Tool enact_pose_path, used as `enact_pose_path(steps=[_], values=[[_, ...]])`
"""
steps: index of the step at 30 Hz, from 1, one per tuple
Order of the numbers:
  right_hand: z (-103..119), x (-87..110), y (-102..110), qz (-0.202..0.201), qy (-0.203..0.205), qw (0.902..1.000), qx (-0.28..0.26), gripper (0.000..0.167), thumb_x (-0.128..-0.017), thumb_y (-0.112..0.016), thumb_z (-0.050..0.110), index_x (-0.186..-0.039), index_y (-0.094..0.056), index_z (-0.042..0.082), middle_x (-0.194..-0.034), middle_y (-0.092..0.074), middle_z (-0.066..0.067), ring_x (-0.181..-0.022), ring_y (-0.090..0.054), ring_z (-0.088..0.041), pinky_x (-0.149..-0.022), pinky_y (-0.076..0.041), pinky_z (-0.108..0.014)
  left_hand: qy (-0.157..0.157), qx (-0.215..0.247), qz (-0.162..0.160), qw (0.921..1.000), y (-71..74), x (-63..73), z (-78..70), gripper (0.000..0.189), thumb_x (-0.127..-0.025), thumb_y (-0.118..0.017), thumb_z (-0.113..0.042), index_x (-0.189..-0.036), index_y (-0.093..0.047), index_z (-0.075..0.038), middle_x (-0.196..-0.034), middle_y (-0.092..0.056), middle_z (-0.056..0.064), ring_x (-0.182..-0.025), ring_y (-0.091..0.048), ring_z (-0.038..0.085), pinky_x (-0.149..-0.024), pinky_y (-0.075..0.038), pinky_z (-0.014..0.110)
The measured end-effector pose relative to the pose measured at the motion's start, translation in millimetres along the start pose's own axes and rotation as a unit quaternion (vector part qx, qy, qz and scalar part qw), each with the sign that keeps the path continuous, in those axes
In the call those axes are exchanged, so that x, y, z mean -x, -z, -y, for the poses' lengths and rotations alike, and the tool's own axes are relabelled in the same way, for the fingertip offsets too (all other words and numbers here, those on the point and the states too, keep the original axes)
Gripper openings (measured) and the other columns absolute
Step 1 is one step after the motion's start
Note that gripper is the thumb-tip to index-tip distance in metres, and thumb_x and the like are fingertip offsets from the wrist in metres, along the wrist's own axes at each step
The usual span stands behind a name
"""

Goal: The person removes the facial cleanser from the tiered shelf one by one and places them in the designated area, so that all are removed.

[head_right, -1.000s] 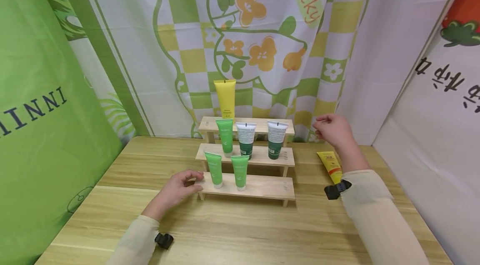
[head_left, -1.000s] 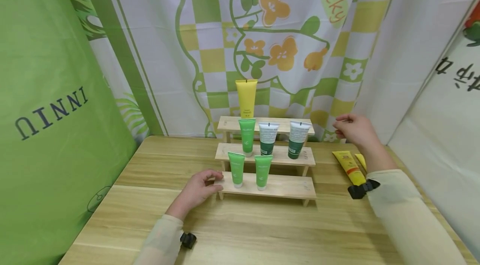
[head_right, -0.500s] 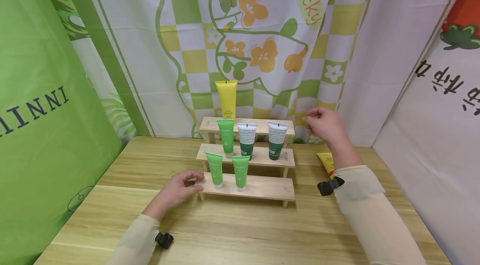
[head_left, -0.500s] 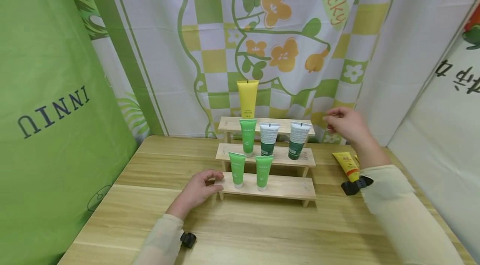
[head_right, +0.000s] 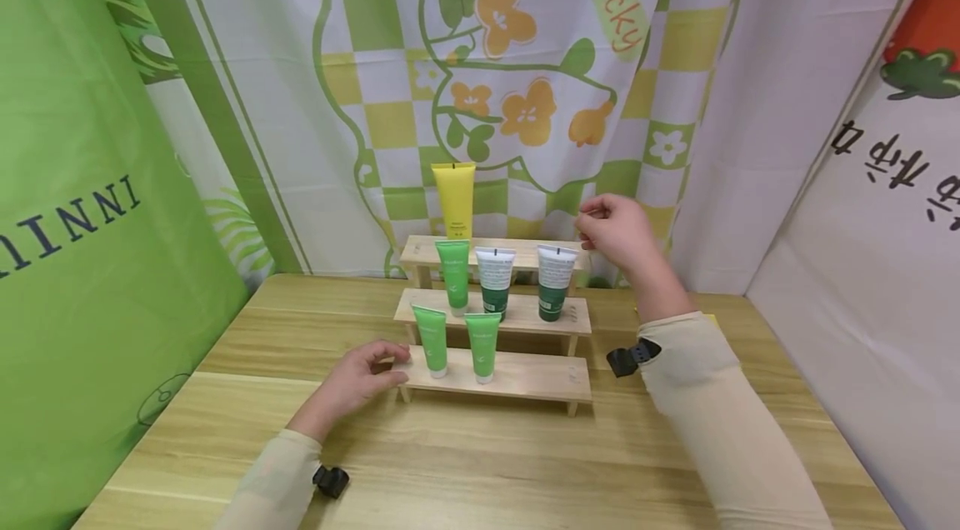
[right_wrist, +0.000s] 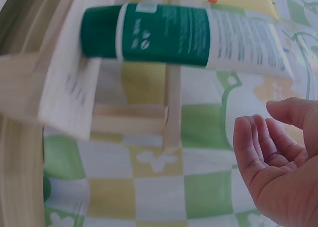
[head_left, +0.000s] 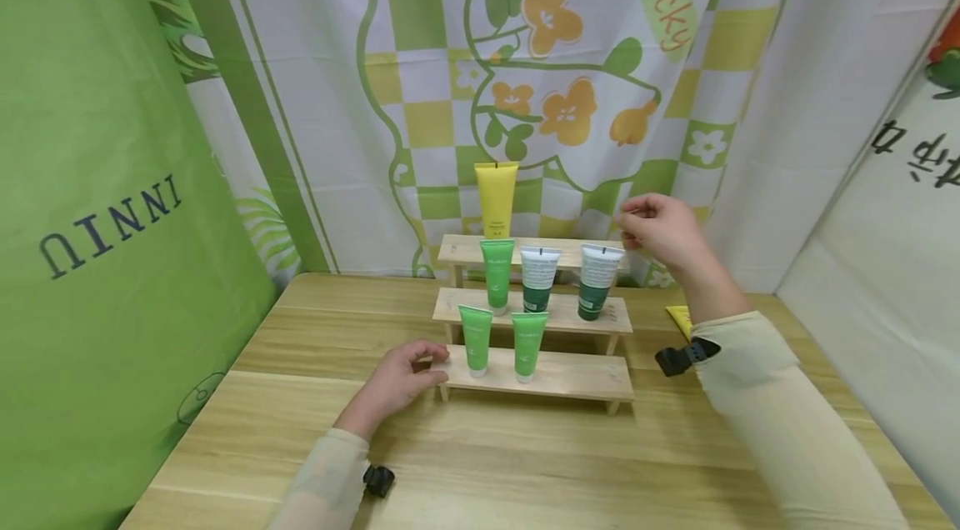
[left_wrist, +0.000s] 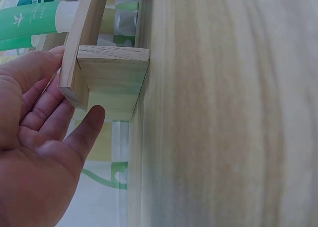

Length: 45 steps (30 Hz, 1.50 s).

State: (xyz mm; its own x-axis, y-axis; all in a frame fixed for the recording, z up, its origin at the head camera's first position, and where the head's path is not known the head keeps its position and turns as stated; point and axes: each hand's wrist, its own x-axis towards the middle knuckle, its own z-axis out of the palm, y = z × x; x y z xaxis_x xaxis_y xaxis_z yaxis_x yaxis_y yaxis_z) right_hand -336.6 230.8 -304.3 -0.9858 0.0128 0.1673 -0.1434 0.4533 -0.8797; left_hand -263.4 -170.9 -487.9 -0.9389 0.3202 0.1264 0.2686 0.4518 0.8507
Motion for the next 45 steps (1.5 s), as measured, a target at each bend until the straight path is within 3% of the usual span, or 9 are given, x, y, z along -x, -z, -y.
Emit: enact_pose_path(steps=[5,10,21,28,34,41,45], values=[[10.5,-2.2,-6.9,0.006,0.002,1.0000,-0.001,0.033,-0.096,-0.061,0.013,-0.122,-0.055,-0.006,-0.103,-0.062,-0.015,-0.079,-0.064,-0.018,-0.072,-0.060,-0.032,0.006,0.000,-0.001,1.0000,-1.0,-0.3,-1.2,0.025,-0.088,-0.074,-0.020,-0.111,-0.068,-0.014,-0.124,-0.065,0.004,-0.117,-0.059,0.028,-0.101,-0.048,0.044],[16.9,-3.7,-12.1,0.016,0.009,0.9998,0.003,0.033,-0.097,-0.061,0.013,-0.122,-0.054,-0.006,-0.105,-0.061,-0.017,-0.084,-0.064,-0.024,-0.074,-0.060,-0.034,0.007,-0.004,0.001,1.0000,-0.8,-0.4,-1.7,0.024,-0.088,-0.074,-0.018,-0.111,-0.068,-0.014,-0.125,-0.064,0.005,-0.117,-0.059,0.029,-0.101,-0.048,0.044],[35.2,-3.6,-23.1,0.035,0.020,0.9991,0.014,0.035,-0.096,-0.061,0.014,-0.125,-0.055,-0.005,-0.109,-0.060,-0.019,-0.086,-0.062,-0.021,-0.073,-0.058,-0.029,0.001,-0.003,0.000,1.0000,0.3,0.7,-2.6,0.024,-0.088,-0.074,-0.017,-0.111,-0.068,-0.013,-0.125,-0.064,0.005,-0.116,-0.059,0.028,-0.100,-0.048,0.044],[44.0,-3.0,-33.7,0.046,0.043,0.9979,0.013,0.036,-0.097,-0.061,0.014,-0.126,-0.055,-0.005,-0.110,-0.060,-0.017,-0.090,-0.062,-0.022,-0.080,-0.058,-0.035,0.002,-0.001,0.005,1.0000,0.3,1.6,-3.6,0.025,-0.089,-0.074,-0.019,-0.112,-0.067,-0.012,-0.126,-0.064,0.006,-0.117,-0.058,0.028,-0.101,-0.048,0.043],[48.9,-6.4,-43.6,0.054,0.036,0.9979,-0.001,0.032,-0.096,-0.062,0.016,-0.123,-0.057,-0.001,-0.110,-0.059,-0.016,-0.094,-0.061,-0.026,-0.085,-0.057,-0.044,-0.001,0.002,0.008,1.0000,-0.5,1.4,-1.6,0.024,-0.089,-0.074,-0.020,-0.111,-0.067,-0.013,-0.125,-0.064,0.006,-0.118,-0.058,0.029,-0.101,-0.047,0.043],[55.7,-11.6,-48.6,0.057,0.036,0.9977,-0.007,0.033,-0.096,-0.063,0.017,-0.124,-0.057,0.001,-0.113,-0.060,-0.015,-0.101,-0.060,-0.033,-0.077,-0.058,-0.033,-0.005,0.003,0.011,0.9999,-0.4,1.0,-1.2,0.025,-0.089,-0.073,-0.019,-0.112,-0.067,-0.012,-0.124,-0.065,0.005,-0.118,-0.058,0.028,-0.102,-0.047,0.043],[61.5,-13.8,-52.2,0.063,0.047,0.9968,-0.013,0.033,-0.096,-0.062,0.017,-0.124,-0.056,0.000,-0.114,-0.060,-0.016,-0.101,-0.060,-0.032,-0.079,-0.057,-0.033,-0.003,-0.002,0.009,1.0000,0.7,0.6,-1.1,0.027,-0.088,-0.074,-0.022,-0.112,-0.067,-0.013,-0.125,-0.064,0.005,-0.118,-0.058,0.028,-0.102,-0.047,0.044]])
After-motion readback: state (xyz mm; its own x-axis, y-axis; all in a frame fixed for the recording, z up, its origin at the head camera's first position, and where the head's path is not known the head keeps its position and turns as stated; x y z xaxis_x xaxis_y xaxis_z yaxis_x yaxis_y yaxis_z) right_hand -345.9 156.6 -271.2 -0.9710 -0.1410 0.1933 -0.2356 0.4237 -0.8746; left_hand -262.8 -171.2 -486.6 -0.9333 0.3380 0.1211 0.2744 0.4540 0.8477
